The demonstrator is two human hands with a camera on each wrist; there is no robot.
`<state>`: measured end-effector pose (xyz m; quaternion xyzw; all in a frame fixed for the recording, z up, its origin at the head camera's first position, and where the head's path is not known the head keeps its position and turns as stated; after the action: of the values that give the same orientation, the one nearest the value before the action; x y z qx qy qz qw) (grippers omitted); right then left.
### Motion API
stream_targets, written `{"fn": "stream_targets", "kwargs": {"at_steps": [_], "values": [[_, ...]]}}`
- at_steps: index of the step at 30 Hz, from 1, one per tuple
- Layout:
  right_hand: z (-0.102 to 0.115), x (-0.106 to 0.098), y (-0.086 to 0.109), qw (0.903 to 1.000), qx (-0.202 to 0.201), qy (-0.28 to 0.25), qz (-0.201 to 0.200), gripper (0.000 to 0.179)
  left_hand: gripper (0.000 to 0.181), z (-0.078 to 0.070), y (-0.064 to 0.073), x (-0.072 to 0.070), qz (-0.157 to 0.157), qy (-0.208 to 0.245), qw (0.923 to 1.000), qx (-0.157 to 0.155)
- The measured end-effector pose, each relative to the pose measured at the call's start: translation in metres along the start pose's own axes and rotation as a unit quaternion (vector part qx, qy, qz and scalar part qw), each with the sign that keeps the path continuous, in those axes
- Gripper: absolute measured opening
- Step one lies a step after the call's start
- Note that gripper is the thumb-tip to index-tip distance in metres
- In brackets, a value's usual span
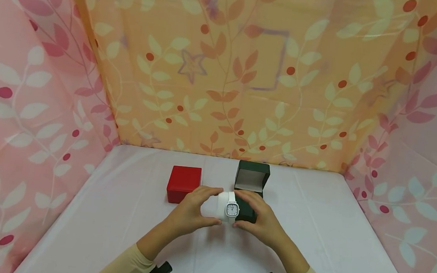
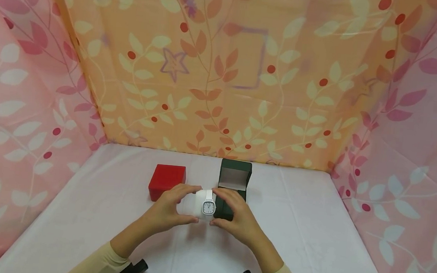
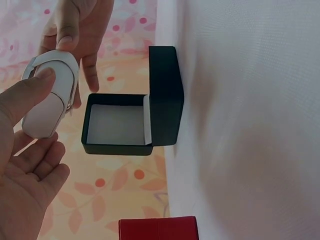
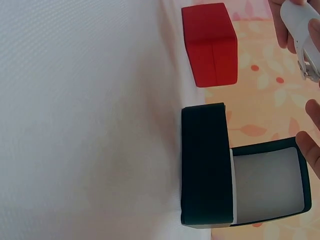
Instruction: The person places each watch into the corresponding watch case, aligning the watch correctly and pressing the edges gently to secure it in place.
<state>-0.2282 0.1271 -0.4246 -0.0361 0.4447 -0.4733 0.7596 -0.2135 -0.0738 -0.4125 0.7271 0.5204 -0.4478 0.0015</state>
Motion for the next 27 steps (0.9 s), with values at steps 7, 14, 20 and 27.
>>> {"fn": "stream_targets", "kwargs": {"at_steps": [7, 14, 20, 27], "values": [[-0.0015, 0.0023, -0.0002, 0.9995, 0.020, -0.024, 0.005, 0.086, 0.083, -0.0013, 0.0001, 0.0018, 0.002, 0.005, 1.0000, -0.006], [0.0003, 0.0014, 0.0006, 0.9994, 0.014, -0.031, 0.003, 0.086, 0.084, -0.0052, 0.0008, 0.0028, 0.006, 0.004, 1.0000, 0.007], [0.0027, 0.0008, 0.0006, 0.9994, 0.008, -0.033, 0.006, 0.086, 0.084, -0.0085, 0.0009, 0.0019, -0.001, 0.002, 0.9998, 0.019], [0.0023, 0.0027, 0.0007, 0.9995, 0.012, -0.024, 0.013, 0.086, 0.086, -0.0096, 0.0009, 0.0022, -0.004, -0.001, 0.9997, 0.025]]}}
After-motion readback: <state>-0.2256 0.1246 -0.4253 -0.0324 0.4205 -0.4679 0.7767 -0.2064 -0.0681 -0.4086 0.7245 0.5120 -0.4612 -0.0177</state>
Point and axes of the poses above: each hand's wrist, its own y-axis away from the middle knuckle, its own x-axis out of the palm, z = x × y, the point moved 7 cm from there along -y, towards the middle knuckle, and after that the axes turned 2 degrees about z, right-handed, at the moved point
